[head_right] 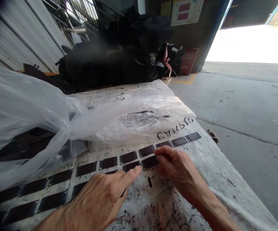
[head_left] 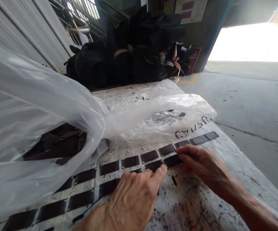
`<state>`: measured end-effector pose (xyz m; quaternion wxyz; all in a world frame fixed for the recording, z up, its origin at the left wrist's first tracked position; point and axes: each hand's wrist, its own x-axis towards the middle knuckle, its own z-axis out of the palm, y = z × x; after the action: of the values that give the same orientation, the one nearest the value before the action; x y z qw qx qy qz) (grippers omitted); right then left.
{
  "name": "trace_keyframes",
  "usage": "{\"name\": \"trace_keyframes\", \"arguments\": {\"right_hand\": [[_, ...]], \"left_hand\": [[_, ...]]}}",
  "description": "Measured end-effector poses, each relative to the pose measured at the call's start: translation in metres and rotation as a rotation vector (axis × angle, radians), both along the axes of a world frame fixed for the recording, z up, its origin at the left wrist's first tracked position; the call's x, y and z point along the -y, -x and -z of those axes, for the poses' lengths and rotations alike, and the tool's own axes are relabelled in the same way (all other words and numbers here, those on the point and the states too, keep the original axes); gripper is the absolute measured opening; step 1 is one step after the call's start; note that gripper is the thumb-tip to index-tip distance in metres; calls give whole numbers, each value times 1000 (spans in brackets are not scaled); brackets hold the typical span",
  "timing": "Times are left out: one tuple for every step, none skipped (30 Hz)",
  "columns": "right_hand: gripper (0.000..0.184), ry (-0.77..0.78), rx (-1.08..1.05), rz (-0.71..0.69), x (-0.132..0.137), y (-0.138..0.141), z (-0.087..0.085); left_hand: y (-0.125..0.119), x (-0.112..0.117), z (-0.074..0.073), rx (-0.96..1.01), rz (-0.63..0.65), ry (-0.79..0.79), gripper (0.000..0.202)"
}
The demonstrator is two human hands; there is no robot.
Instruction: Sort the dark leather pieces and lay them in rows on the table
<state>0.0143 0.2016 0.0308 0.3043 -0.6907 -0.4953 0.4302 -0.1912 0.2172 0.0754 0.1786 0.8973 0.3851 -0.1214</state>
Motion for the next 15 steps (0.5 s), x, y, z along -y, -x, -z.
{"name": "trace_keyframes", "arguments": {"right_hand": [[27, 11, 11, -4, -1, 0, 1], [28, 16, 21, -9, -1, -1, 1], [27, 16, 29, -14, -1, -1, 2], [27, 13, 34, -20, -1, -1, 3], [27, 10, 37, -24, -1, -1, 4], [27, 9, 42, -26, -1, -1, 5], [26, 8, 50, -27, -1, -1, 6], [26, 5, 60, -29, -1, -1, 6], [25, 0, 69, -32, -1, 0, 6], [24, -10, 76, -36, -2, 1, 5], [23, -27, 81, -41, -2, 1, 4], [22, -54, 97, -47, -2, 2, 3], [20, -88, 131, -48, -3, 3, 2], [19, -127, 180, -50, -3, 4, 1], [17, -168, 237, -52, -4, 5, -1]], "left_hand": [[-2, -1, 0, -21, 8, -1, 65], [-3, -1, 1, -41, 17, 4, 67], [-4, -2, 1, -62, 23, 14, 69], [-5, -3, 1, -84, 25, 21, 71], [-6, -3, 1, -102, 29, 25, 73], [-8, -4, 2, -115, 37, 27, 74], [-8, -4, 2, -124, 45, 26, 75], [-9, -4, 3, -130, 53, 20, 76], [-10, -4, 4, -135, 59, 17, 76], [-10, -4, 4, -139, 66, 14, 76], [-11, -4, 4, -143, 69, 15, 75], [-12, -3, 4, -147, 68, 11, 74], [-12, -3, 4, -152, 68, 8, 73], [-13, -2, 3, -154, 71, 7, 72], [-13, -2, 3, -158, 74, 8, 72]]}}
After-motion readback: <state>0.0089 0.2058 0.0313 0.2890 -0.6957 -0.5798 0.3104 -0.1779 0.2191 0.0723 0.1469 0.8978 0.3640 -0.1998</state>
